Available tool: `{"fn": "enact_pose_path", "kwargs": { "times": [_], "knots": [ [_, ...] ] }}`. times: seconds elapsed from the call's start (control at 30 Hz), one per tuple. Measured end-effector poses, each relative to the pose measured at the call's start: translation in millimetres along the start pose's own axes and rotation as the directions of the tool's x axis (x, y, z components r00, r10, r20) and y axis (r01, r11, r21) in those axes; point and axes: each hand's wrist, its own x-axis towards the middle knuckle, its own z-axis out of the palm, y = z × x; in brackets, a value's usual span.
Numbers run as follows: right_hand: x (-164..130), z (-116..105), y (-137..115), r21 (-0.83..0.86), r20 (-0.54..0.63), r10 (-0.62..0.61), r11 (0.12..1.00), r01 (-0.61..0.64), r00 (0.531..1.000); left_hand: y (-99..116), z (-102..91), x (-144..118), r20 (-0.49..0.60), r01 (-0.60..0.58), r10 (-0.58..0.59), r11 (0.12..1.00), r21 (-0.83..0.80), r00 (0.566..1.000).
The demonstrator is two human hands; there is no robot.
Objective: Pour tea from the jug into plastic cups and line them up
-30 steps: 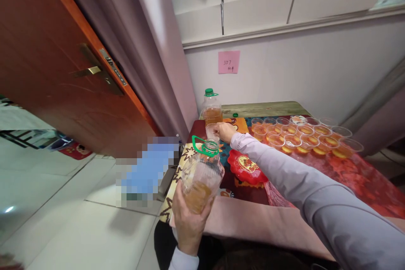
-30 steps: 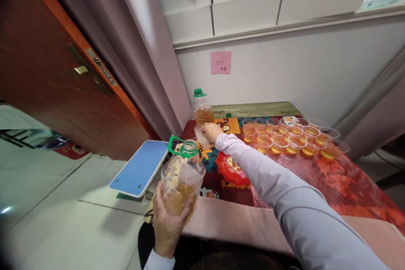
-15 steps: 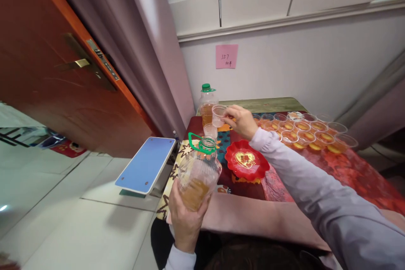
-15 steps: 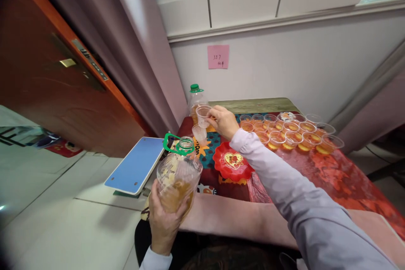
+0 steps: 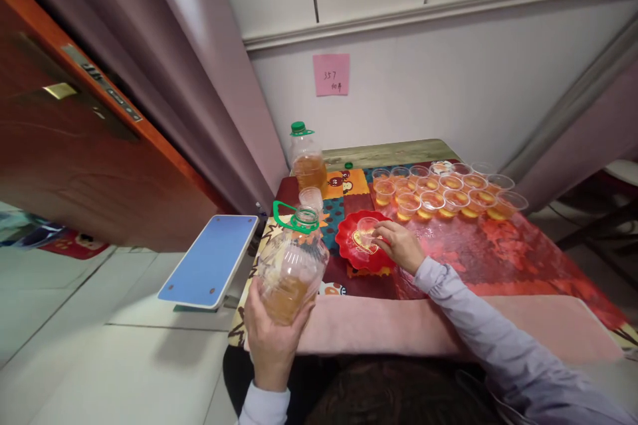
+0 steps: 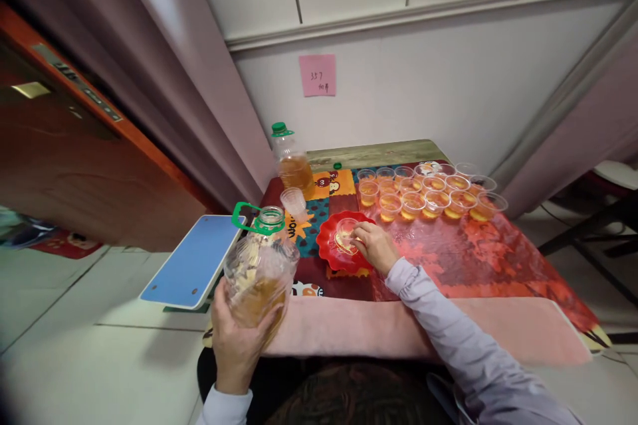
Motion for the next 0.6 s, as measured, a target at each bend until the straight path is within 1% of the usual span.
{"fn": "enact_pose_path", "kwargs": {
  "times": [0.1,0.17,0.27,0.33,0.47,0.6],
  "knots": [
    [-2.0,-3.0,0.5,-0.02,-0.001,-0.018,1.0,0.018,1.0,2.6,-0.9,1.7,0.005,0.007,-0.007,1.0,0.005,1.0],
    [-4.7,-5.9,1.3,-0.036,-0.025,0.004,0.999,-0.005,1.0,3.5,-1.1,2.8,0.014,0.008,-0.008,1.0,0.009,1.0],
    [-8.1,-6.1,3.3,-0.057,-0.063,0.109,0.992,-0.113,0.992,4.5,-0.6,4.8,0.027,-0.003,0.002,1.0,0.014,1.0],
    [-8.1,-2.2,3.8,-0.057,-0.071,0.175,0.982,-0.179,0.982,5.4,0.0,6.4,0.033,-0.007,0.007,1.0,0.017,0.999],
    [-2.6,8.8,0.3,-0.053,-0.038,0.255,0.965,-0.257,0.966,6.9,0.9,8.9,0.043,-0.032,0.031,0.999,0.035,0.999],
    [5.5,13.5,-4.1,-0.05,0.005,0.317,0.947,-0.317,0.948,6.6,1.2,8.4,0.044,-0.075,0.073,0.996,0.048,0.996]
  ]
}}
